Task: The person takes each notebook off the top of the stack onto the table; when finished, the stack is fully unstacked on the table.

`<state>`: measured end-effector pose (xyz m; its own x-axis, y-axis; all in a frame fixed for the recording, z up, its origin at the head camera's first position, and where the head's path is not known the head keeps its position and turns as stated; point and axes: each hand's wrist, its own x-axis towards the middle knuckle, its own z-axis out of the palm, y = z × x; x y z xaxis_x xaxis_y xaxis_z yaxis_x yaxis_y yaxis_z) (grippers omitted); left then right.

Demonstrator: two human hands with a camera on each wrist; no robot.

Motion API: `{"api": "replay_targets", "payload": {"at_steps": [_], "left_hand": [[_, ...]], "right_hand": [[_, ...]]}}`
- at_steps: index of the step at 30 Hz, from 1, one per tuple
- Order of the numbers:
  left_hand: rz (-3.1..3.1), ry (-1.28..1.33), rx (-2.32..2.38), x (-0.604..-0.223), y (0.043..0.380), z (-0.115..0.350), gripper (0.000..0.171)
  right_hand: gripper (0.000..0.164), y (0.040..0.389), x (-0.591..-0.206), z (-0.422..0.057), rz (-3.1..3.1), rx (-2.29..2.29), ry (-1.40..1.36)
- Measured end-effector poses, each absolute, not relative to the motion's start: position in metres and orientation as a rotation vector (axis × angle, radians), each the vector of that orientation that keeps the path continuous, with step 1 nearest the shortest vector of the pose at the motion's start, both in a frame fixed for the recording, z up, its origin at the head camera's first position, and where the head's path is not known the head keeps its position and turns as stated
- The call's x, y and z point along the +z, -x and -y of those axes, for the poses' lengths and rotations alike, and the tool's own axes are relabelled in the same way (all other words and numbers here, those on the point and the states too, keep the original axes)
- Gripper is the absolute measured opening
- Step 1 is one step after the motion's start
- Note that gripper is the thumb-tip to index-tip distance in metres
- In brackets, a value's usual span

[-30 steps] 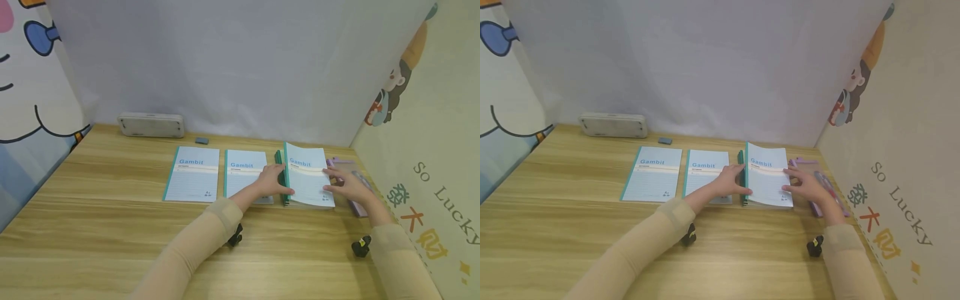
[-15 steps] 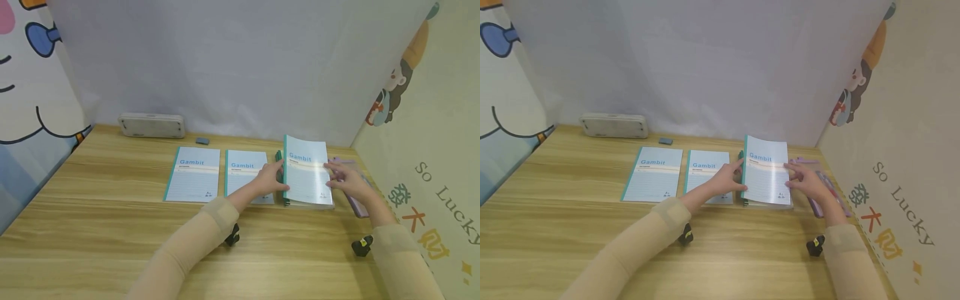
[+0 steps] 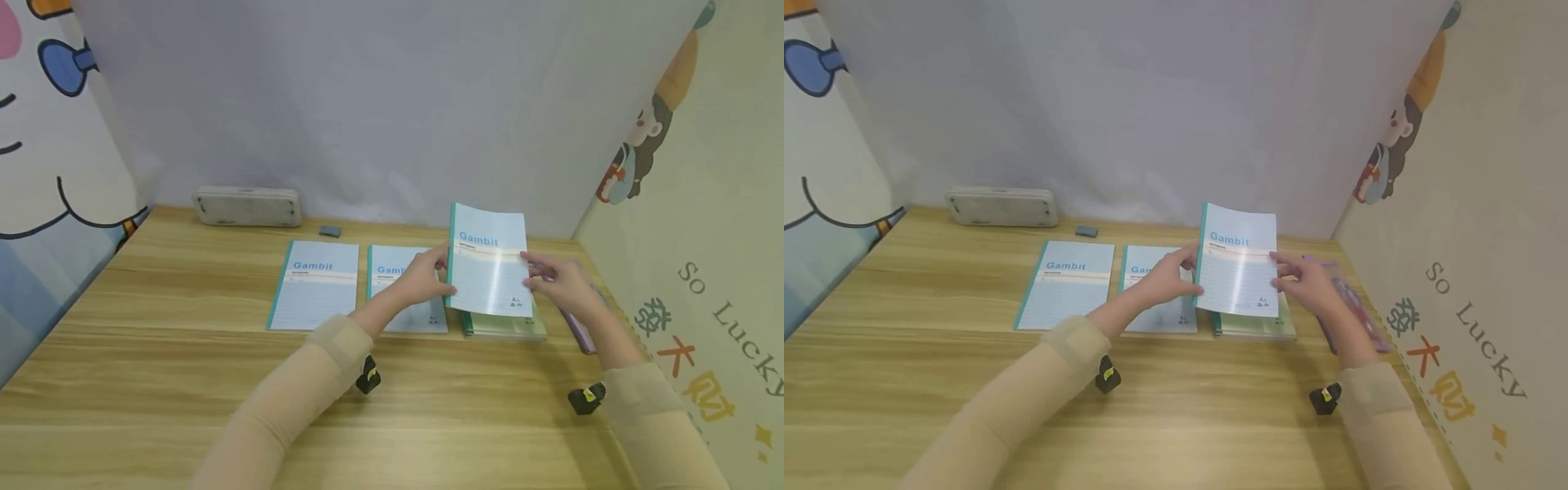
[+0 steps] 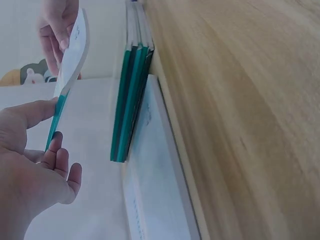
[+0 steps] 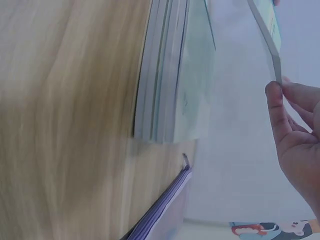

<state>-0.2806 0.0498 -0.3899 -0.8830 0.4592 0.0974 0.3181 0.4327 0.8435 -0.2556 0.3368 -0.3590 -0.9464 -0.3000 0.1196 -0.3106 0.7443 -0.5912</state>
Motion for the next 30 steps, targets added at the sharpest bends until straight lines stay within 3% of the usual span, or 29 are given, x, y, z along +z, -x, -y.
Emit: {"api": "replay_targets", "payload": {"at_steps": [10,30], "left_hand": [[-2.517,-0.62,1.419,-0.369,0.278,-0.027,0.093],[-2.516,-0.565,1.463,-0.335,0.267,0.037,0.086]], "right_hand": [[0.054,0.254,-0.343,-0.315,2.944,1.03,-0.457],[0.062,0.256,-0.311,-0.26,2.831,1.072,-0.792]]}}
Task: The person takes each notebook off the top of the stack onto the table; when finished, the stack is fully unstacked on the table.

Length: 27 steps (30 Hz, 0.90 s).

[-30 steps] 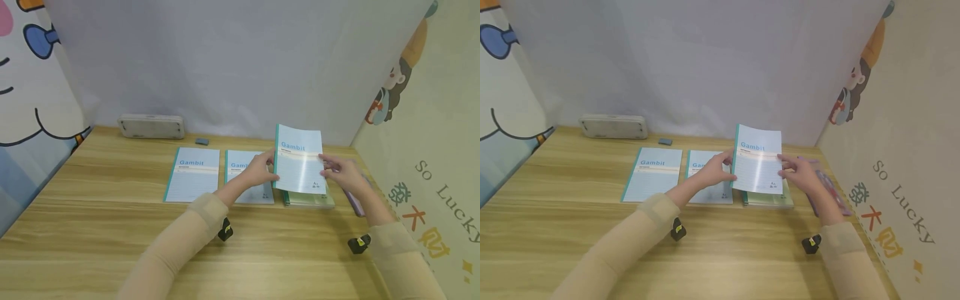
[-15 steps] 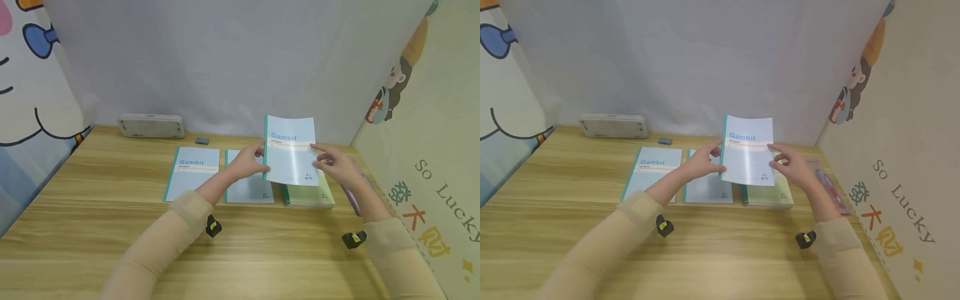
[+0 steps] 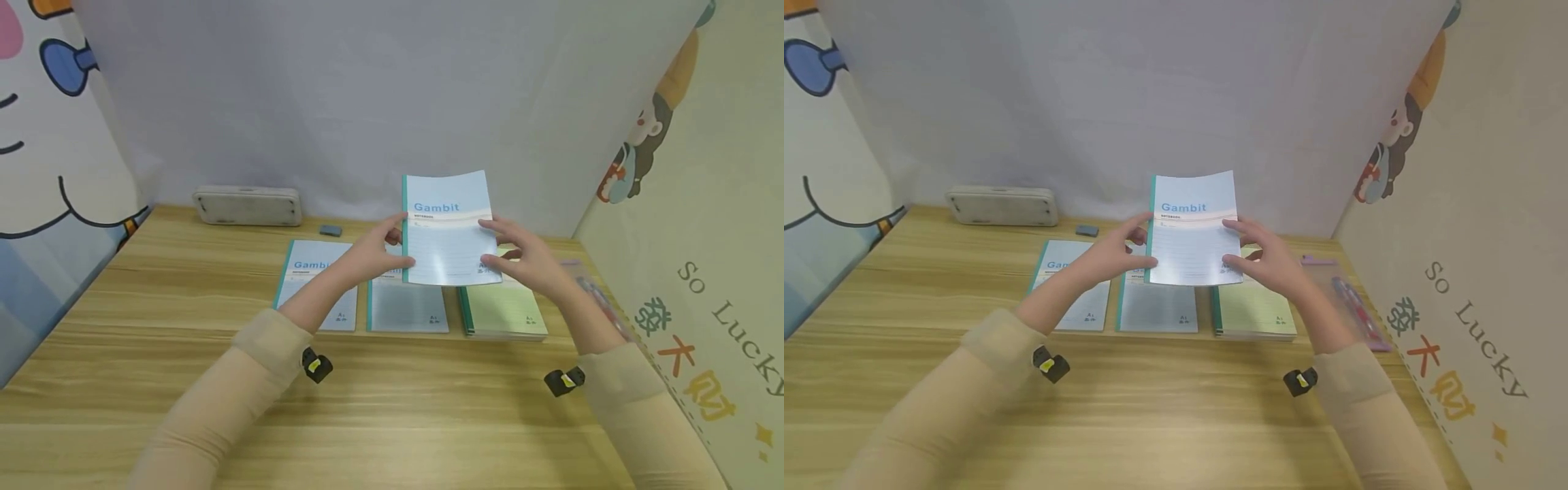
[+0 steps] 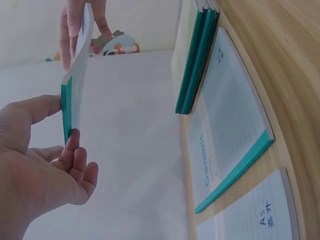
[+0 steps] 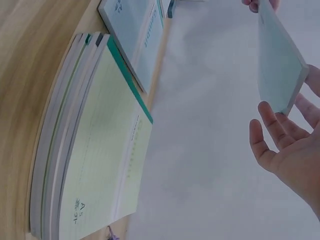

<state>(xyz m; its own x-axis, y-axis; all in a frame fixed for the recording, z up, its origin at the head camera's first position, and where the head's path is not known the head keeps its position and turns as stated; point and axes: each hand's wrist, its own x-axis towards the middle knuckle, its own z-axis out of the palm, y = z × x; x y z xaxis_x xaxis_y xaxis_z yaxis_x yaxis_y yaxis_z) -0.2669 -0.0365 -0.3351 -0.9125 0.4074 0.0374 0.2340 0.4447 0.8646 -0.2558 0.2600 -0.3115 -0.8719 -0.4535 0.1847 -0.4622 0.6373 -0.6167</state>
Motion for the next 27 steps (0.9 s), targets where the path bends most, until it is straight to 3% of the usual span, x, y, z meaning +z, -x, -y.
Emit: {"api": "replay_targets", "payload": {"at_steps": [27], "left_hand": [[-2.698,-0.677,1.438,-0.332,0.248,0.147,0.077]], "right_hand": [[0.077,0.259,-0.305,-0.172,2.834,1.084,-1.062]]}}
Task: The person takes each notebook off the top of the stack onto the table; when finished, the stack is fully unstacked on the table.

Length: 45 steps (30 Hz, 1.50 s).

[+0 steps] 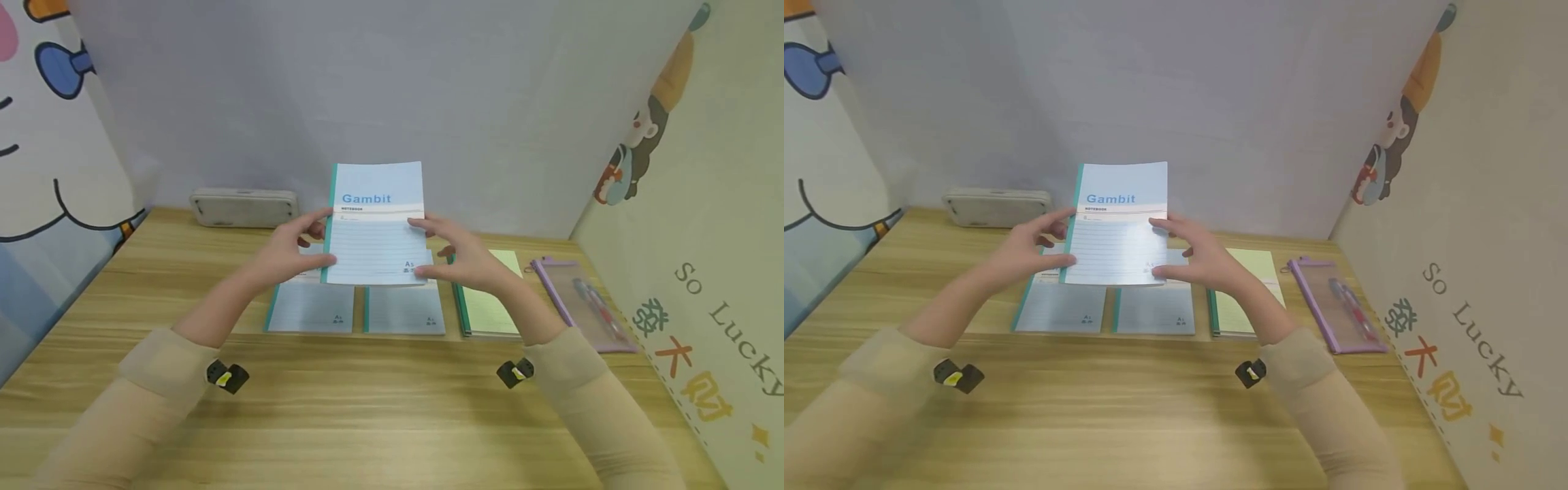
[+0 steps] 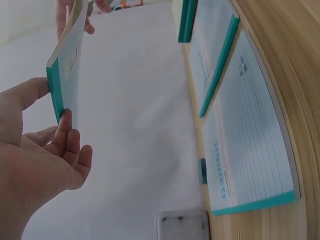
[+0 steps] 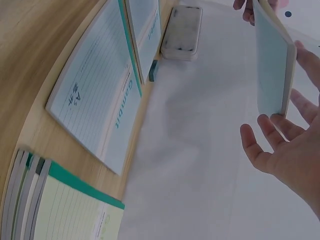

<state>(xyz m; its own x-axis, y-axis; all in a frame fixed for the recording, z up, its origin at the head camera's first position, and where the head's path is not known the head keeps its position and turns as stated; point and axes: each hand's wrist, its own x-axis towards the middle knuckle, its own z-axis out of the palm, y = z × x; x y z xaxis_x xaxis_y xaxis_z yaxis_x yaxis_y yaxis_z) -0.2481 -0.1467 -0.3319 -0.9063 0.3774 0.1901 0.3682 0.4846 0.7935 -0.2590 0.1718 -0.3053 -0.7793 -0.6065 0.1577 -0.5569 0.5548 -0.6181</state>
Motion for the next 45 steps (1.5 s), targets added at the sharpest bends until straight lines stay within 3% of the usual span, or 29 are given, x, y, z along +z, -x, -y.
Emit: {"api": "replay_targets", "payload": {"at_steps": [13,24,45], "left_hand": [[-2.721,-0.591,1.354,-0.345,0.238,0.216,0.081],[-2.786,-0.475,1.286,-0.357,0.227,0.262,0.08],[-2.752,-0.353,1.124,-0.407,0.229,0.339,0.079]], "right_hand": [[0.078,0.258,-0.32,-0.107,-2.554,-1.122,1.011],[0.089,0.263,-0.356,-0.057,-2.544,-1.088,1.041],[0.091,0.272,-0.418,0.032,-2.611,-0.708,1.021]]}}
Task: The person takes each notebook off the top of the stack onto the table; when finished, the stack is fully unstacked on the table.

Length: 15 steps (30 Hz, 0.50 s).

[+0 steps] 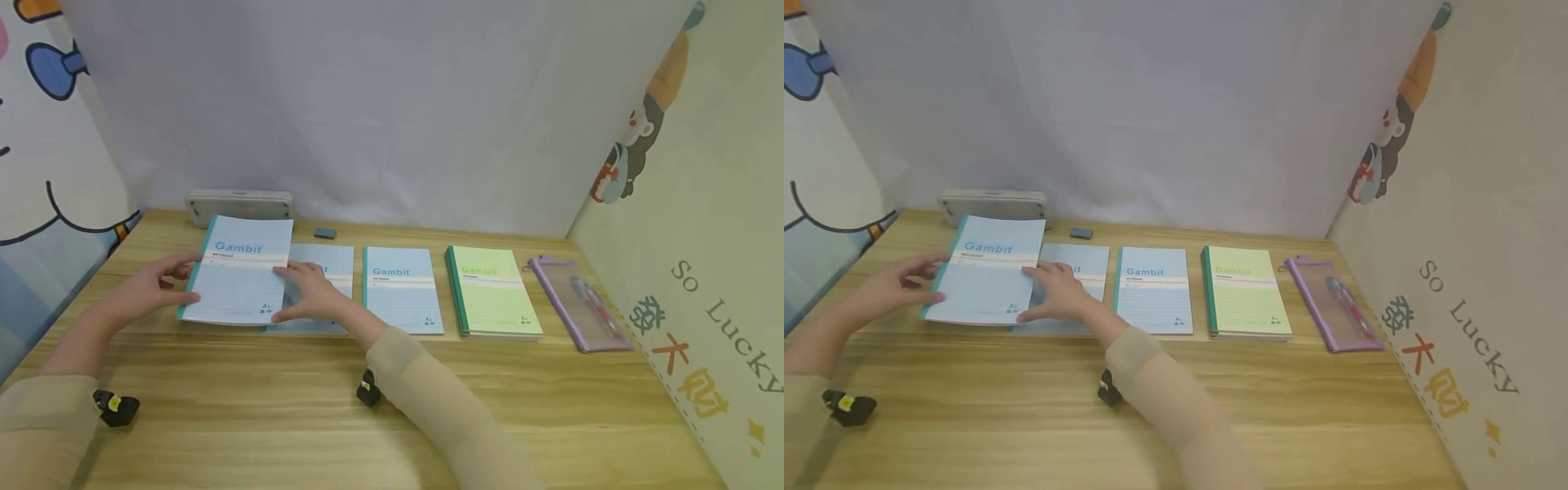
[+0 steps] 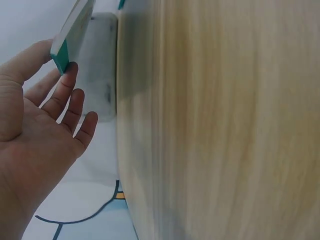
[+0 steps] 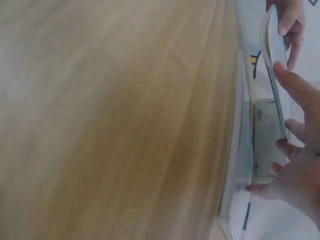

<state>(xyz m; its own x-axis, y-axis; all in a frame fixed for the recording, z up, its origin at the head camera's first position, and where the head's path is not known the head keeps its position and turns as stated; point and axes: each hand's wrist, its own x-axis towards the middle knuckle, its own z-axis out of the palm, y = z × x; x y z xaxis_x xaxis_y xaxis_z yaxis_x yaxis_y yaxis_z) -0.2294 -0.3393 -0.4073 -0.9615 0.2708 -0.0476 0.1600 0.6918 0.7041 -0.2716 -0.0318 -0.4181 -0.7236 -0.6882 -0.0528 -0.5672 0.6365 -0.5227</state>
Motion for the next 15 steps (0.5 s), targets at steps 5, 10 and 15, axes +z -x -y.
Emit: {"api": "replay_targets", "payload": {"at_steps": [5,10,15], "left_hand": [[-2.779,-0.32,1.05,-0.416,0.232,0.352,0.083],[-2.777,-0.28,0.974,-0.419,0.235,0.358,0.087],[-2.75,-0.242,0.941,-0.423,0.24,0.363,0.091]], "right_hand": [[0.09,0.272,-0.422,0.051,-2.681,-0.496,1.011],[0.088,0.274,-0.422,0.063,-2.684,-0.435,0.976],[0.086,0.274,-0.426,0.071,-2.691,-0.358,0.97]]}}
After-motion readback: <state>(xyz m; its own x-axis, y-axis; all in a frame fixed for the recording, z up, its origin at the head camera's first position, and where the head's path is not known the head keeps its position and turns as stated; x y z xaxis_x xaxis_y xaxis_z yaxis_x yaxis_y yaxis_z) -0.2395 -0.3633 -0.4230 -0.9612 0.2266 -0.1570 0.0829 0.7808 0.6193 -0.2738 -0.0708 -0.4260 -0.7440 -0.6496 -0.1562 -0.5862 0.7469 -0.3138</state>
